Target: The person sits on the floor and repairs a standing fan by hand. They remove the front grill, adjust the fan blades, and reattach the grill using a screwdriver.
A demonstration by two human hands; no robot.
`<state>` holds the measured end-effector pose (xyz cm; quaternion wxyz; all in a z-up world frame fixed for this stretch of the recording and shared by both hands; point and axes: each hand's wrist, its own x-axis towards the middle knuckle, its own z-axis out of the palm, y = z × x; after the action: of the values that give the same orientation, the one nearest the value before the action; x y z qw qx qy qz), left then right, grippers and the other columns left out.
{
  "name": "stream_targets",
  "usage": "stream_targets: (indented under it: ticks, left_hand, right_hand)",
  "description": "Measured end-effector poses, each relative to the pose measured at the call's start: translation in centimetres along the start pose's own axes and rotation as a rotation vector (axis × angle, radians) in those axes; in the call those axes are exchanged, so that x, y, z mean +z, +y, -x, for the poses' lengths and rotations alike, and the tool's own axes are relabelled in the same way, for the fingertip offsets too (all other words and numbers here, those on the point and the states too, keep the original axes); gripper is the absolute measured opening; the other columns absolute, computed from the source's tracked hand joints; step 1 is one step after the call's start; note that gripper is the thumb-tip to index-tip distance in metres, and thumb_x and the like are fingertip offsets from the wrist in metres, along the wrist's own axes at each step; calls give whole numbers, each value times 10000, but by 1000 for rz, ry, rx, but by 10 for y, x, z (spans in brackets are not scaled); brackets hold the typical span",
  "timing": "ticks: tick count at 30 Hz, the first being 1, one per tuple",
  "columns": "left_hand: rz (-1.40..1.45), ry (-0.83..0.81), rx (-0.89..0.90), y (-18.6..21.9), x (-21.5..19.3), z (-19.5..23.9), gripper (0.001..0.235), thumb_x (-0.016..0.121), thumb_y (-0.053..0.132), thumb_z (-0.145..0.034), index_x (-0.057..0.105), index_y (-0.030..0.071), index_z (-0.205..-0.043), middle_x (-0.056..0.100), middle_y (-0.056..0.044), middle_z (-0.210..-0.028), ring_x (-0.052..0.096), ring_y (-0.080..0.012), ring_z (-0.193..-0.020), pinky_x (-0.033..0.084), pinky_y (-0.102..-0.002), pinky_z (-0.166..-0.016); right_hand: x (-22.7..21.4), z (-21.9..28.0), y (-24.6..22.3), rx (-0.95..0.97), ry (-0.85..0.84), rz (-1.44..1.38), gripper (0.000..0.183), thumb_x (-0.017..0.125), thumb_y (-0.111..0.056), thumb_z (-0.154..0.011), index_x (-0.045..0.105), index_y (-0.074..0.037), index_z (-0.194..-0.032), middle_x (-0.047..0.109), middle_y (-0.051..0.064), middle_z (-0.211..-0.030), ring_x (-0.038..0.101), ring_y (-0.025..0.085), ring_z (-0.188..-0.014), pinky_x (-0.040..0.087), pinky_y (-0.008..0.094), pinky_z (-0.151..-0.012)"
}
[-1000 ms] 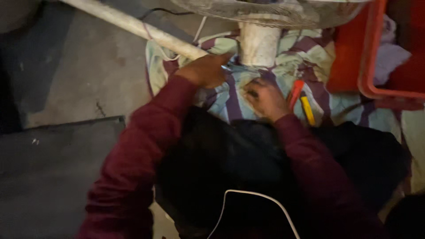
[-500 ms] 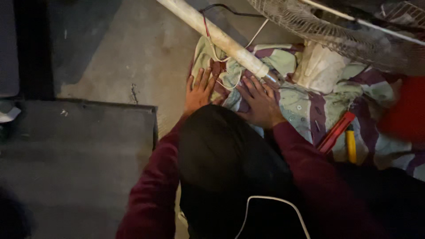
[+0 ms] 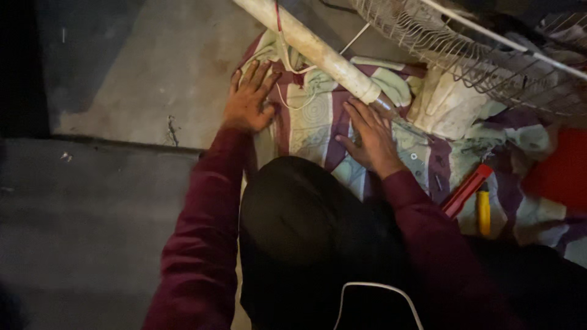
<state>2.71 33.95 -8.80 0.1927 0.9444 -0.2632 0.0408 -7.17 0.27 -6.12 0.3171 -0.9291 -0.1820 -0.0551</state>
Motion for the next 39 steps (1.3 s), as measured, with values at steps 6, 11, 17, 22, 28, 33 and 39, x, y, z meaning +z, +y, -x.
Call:
stream_targets:
  ticks: [6,11,17,22,28,33,39]
  left_hand:
    - [-156,36,-87,11,14,-17,799,603,327,-869,404,96,-1607,292,-134,-1707,226,-370,-1583,127,-667,-1235]
    - [-44,-277,-405,54,2,-55,908,634,344,-725,332,73,-1538,218,-152,-1652,142,-420,-1501,166,-679,-1124]
    - [-141,-552,-324,104,-20,-95,568,624,305,-823,622,6,-1307,377,-359,-1491,305,-486,-1426,414,-567,-1018]
    - [-162,-548,-171,161,-3,-107,353,575,304,-897,798,95,-1073,741,-201,-1179,716,-375,-1111,559,-518,-935]
    - [-214,-857,-75,238,32,-111,351,695,169,-777,752,104,-1117,720,-175,-1179,692,-351,-1125,541,-527,-910]
    - [-106,-600,-36,265,62,-96,292,602,179,-902,765,114,-1134,701,-168,-1255,689,-365,-1146,538,-547,-925]
    - [-124,-329,-116,273,87,-89,372,568,316,-942,692,89,-1210,624,-197,-1268,619,-378,-1131,506,-512,-928]
  right_hand:
    - [-20,2,9,324,180,-396,263,691,-132,-1011,704,-33,-1254,753,158,-1177,724,334,-982,566,375,-853]
    - [-12,-1,14,200,381,-167,185,720,-64,-955,724,-53,-1140,746,153,-1119,740,320,-976,579,387,-863]
    - [-25,28,10,238,366,-15,156,680,-73,-951,705,-59,-1104,703,179,-1092,669,390,-1044,536,455,-900]
    - [-34,62,0,384,344,147,167,710,-174,-950,703,-69,-1079,659,193,-1111,603,439,-1049,495,516,-907]
    - [-33,89,-2,424,342,241,282,769,-238,-910,720,-88,-1144,598,216,-1124,556,452,-1067,463,538,-924]
    - [-45,115,22,386,374,189,349,857,-217,-741,736,-82,-1039,637,213,-1142,584,433,-1096,482,500,-952]
    - [-68,146,53,508,373,100,231,797,-98,-827,778,-81,-1057,709,177,-1038,678,368,-981,547,462,-899]
